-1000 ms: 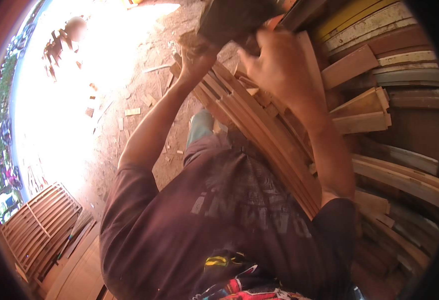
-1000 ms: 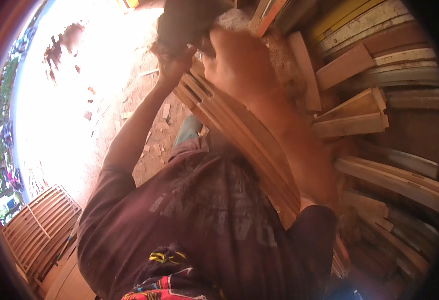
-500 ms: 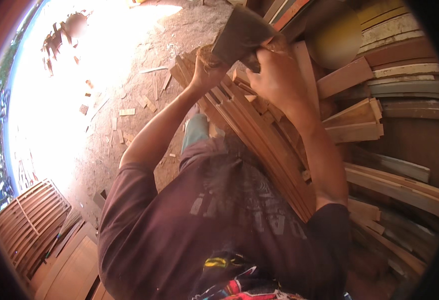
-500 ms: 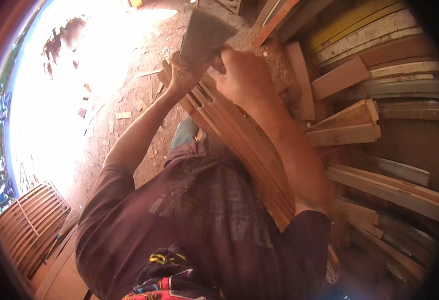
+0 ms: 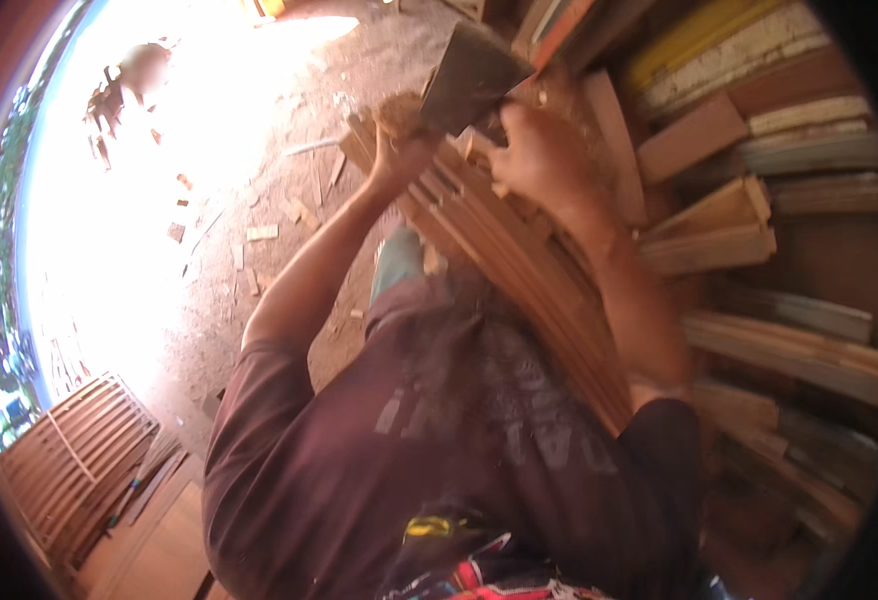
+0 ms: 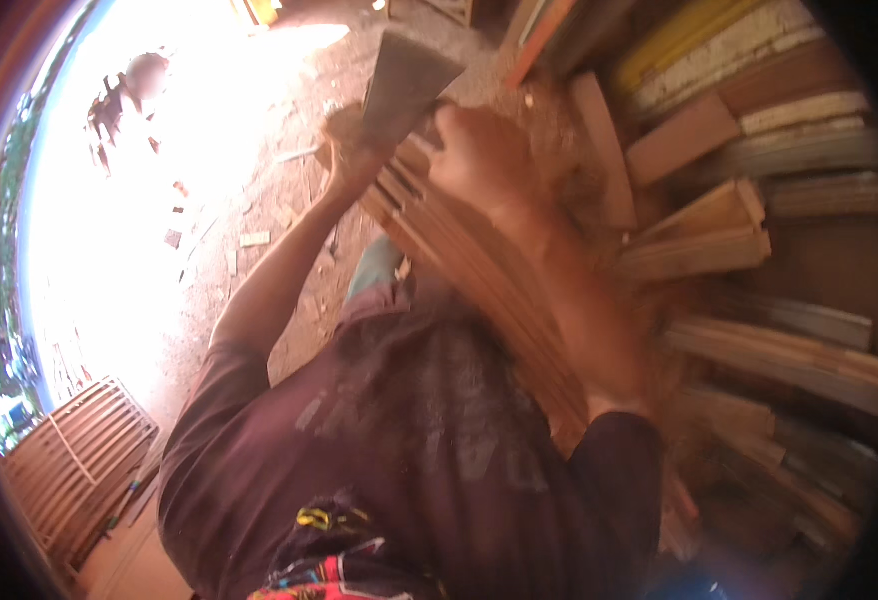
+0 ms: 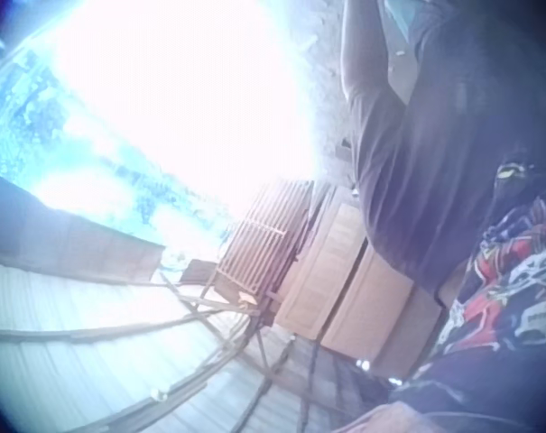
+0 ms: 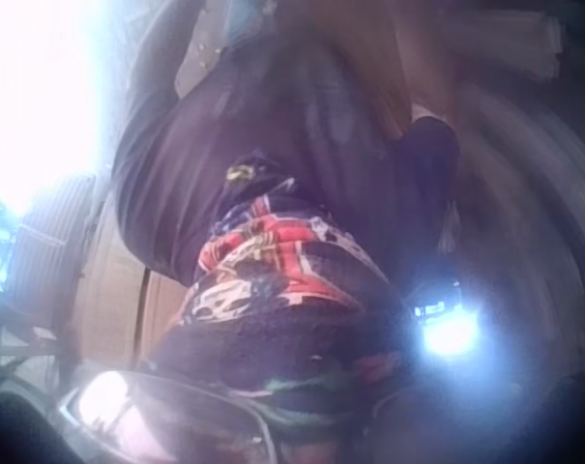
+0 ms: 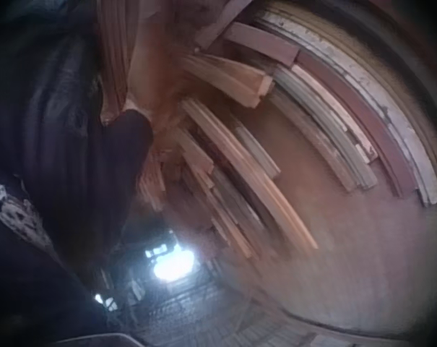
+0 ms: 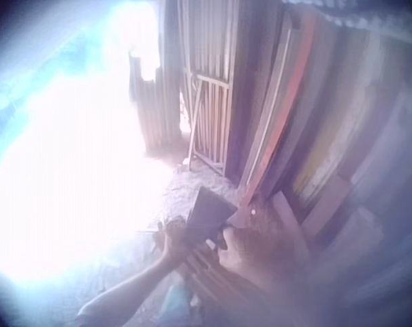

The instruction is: The person uses a chisel and mallet to carve a rectangular wooden frame. They repeatedly strike the chisel to remove wood chips and shape the frame, occasionally adjusting the piece and clearing debris.

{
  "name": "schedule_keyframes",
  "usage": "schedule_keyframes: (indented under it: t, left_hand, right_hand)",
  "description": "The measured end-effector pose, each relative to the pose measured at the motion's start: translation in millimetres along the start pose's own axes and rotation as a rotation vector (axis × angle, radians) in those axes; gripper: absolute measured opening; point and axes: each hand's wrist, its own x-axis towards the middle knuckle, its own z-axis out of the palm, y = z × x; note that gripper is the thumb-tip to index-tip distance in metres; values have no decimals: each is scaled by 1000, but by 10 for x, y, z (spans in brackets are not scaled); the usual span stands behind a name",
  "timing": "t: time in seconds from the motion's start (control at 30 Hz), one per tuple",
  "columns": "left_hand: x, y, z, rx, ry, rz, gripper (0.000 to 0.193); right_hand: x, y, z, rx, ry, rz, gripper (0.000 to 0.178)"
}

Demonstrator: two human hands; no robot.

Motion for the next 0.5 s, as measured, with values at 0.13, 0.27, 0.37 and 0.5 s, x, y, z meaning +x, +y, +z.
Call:
schedule_keyframes:
  t: [0.13, 0.27, 0.37, 0.5]
  left_hand:
    - [-61, -59, -7, -135, -87, -309, 25]
    - [26, 20, -25, -63, -158, -230, 30]
    - [193, 0, 28, 85, -228, -91, 30]
    - [199, -237, 176, 3, -75, -411, 28]
  right_hand:
    - [-472, 413, 237, 228, 97, 128, 30]
    - [-1171, 658, 595, 488, -2, 454, 32]
    - [-1659, 662, 707, 628, -50, 656, 40]
    - [-2052, 501, 518, 627, -39, 764, 42]
